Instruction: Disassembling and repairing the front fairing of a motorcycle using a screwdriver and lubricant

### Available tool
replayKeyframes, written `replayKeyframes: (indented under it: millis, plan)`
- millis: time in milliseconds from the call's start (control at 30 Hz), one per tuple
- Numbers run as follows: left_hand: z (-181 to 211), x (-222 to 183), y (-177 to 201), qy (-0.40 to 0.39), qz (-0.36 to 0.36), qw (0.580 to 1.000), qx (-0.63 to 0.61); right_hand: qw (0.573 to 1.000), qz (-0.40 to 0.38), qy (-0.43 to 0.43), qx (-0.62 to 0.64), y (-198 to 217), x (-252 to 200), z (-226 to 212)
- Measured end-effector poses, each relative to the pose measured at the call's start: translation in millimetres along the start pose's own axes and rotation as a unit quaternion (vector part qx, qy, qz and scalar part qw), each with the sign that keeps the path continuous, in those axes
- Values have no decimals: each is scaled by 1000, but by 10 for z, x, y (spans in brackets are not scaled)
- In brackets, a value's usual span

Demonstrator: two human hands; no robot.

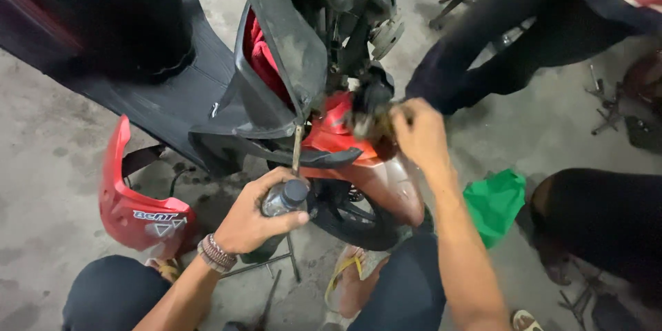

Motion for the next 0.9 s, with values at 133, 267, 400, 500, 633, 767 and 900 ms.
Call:
replayKeyframes:
  millis: [133,267,400,500,633,767,900]
  plan:
    - [16,11,-20,0,1,1000,-12,985,64,72,144,-119,245,-440]
    - [-29,45,-60,-19,2,1000,-1,963,-44,183,190,-679,255,-541]
    - [-43,101,-88,-28,5,999,-14,957,-50,281,54,-559,495,-391]
    - [16,60,-107,-34,5,999,-25,980,-104,169,33,-463,468,-698]
    - [-51,77,-112,-50,22,998,-16,939,-16,327,108,-492,387,-904]
    - [-123,50,-115,-42,12,999,-11,975,-1,208,82,-416,84,-461]
    - [-48,-7,-50,-23,18,999,-18,946,-208,-199,-152,87,-74,-4]
Point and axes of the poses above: each hand's wrist, its own x-axis towards the middle knuckle, its own y-axis out of the back of the hand, z = x × y, the point moved 5 cm from there along x, towards the middle knuckle, and after that the axes turned 9 degrees about y, right-handed, at the moved point
